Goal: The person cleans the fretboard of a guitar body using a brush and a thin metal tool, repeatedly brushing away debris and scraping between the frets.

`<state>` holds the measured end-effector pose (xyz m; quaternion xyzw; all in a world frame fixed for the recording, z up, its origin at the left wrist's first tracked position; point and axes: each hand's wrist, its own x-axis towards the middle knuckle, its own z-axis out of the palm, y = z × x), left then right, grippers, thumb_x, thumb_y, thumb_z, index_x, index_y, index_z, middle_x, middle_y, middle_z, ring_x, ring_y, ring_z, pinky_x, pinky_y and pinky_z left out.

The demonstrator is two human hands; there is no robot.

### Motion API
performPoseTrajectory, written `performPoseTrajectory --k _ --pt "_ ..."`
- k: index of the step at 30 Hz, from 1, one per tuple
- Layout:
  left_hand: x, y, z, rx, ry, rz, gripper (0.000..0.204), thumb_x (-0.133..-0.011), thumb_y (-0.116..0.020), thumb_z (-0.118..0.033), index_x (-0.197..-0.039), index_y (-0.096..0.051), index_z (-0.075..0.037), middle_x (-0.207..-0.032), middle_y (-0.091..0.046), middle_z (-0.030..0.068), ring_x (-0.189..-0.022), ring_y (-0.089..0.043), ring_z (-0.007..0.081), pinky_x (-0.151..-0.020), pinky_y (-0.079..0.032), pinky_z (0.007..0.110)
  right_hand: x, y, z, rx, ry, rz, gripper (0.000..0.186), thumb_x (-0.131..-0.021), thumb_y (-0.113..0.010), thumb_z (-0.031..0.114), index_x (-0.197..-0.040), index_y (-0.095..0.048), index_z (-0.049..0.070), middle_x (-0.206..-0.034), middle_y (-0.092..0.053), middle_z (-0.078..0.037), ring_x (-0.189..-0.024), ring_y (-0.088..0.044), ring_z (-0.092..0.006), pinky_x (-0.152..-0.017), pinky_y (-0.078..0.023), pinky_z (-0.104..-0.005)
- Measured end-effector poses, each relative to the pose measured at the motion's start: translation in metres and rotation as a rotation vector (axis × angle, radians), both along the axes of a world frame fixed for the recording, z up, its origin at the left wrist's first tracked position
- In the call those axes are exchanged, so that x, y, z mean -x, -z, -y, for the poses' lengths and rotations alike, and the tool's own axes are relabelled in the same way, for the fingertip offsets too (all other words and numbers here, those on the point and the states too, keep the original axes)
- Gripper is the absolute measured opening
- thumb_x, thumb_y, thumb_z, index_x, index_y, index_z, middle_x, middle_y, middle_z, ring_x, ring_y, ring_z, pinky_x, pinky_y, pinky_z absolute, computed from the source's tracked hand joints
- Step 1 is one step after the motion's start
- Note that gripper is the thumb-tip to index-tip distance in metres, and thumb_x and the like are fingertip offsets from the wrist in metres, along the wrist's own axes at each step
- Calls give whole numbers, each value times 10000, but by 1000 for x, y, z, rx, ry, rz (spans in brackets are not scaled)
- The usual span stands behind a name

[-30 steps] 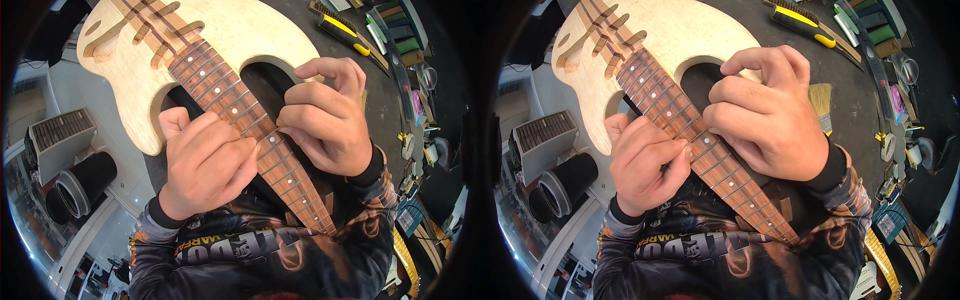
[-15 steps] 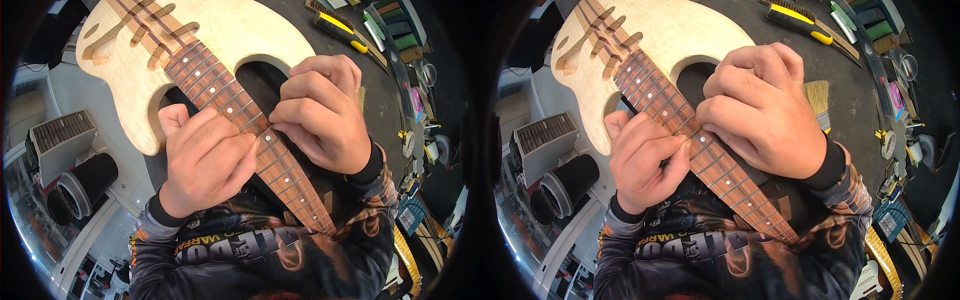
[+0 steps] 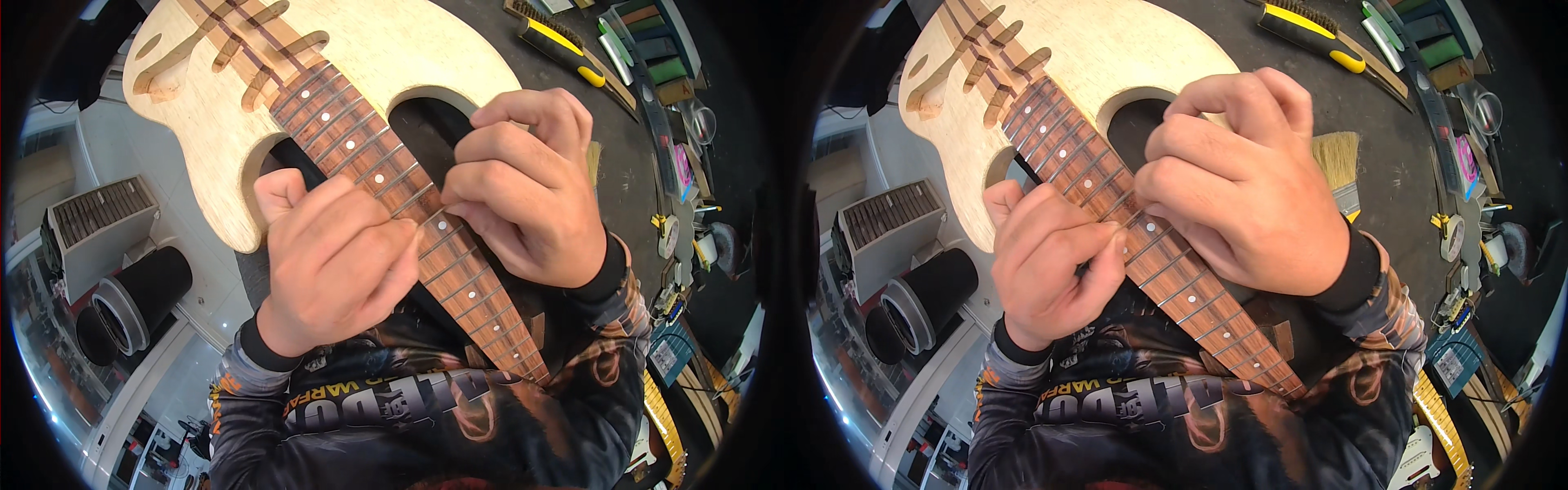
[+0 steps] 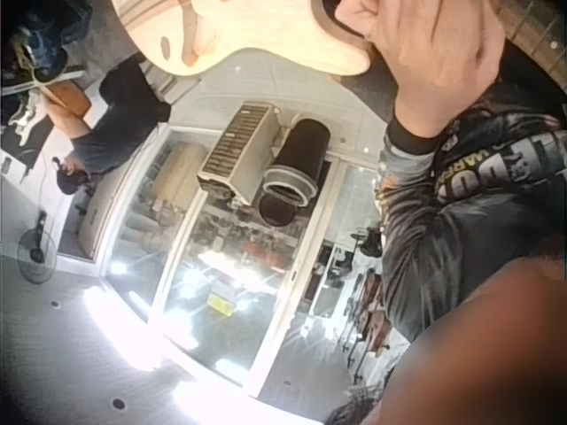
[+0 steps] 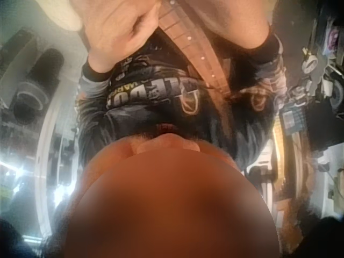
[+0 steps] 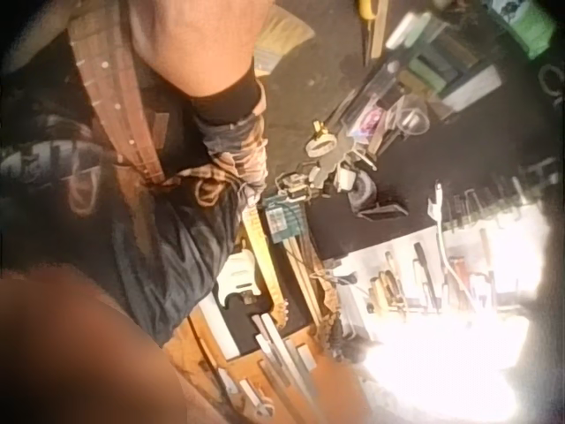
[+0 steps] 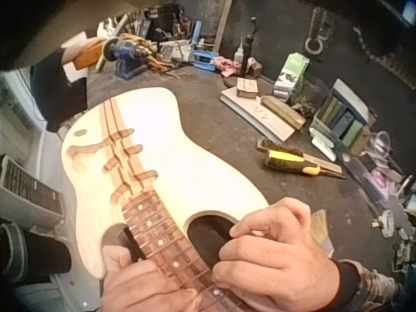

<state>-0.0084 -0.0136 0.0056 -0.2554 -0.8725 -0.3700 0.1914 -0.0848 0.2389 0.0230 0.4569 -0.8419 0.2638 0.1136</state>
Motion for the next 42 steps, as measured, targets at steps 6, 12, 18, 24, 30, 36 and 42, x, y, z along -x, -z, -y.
performPoseTrajectory --k 6,12,18,24,30,36,42 --pt "0 -1 0 8 15 2 271 -768 -932 37 -966 -782 -71 -834 -664 28 -691 -570 231 -812 -342 438 -1 -1 1 -21 1 1 283 -764 -923 206 -1017 -803 171 -1095 -744 25 -1214 -693 -309 -1095 -404 -514" --pt "-3 4 1 -4 -6 -6 274 -760 -934 40 -957 -777 -69 -831 -664 29 -691 -571 233 -812 -341 438 -1 -1 2 -14 -2 -6 274 -775 -929 196 -1019 -806 176 -1096 -744 27 -1242 -687 -315 -1104 -404 -516" --pt "0 -1 -1 6 6 -15 281 -755 -935 43 -962 -780 -68 -831 -666 33 -698 -582 230 -816 -343 439 -1 -1 0 -21 4 3 255 -791 -920 187 -1019 -807 180 -1105 -742 28 -1255 -685 -312 -1113 -401 -518" --pt "-1 2 3 4 -17 -14 291 -752 -940 38 -974 -785 -68 -838 -672 37 -700 -581 234 -813 -339 440 2 1 6 -4 -11 6 258 -783 -917 173 -1015 -805 175 -1103 -741 30 -1259 -688 -313 -1122 -398 -524" --pt "0 0 0 -14 18 -12 298 -750 -939 40 -983 -789 -69 -840 -678 41 -698 -583 236 -808 -337 441 0 -3 0 -27 -13 6 266 -774 -921 177 -1011 -802 170 -1093 -743 29 -1258 -689 -311 -1120 -400 -518" --pt "-2 2 5 -3 -16 -7 304 -748 -934 42 -989 -788 -72 -836 -671 31 -694 -576 237 -807 -331 439 2 1 8 -10 -14 -11 283 -754 -926 178 -1012 -808 171 -1094 -746 31 -1252 -686 -315 -1115 -398 -518" --pt "0 -1 1 -14 25 7 291 -755 -929 41 -974 -779 -77 -830 -667 23 -693 -575 232 -804 -324 441 1 -6 -1 -42 -24 20 279 -756 -919 173 -1012 -806 178 -1092 -743 34 -1248 -684 -316 -1113 -400 -515"
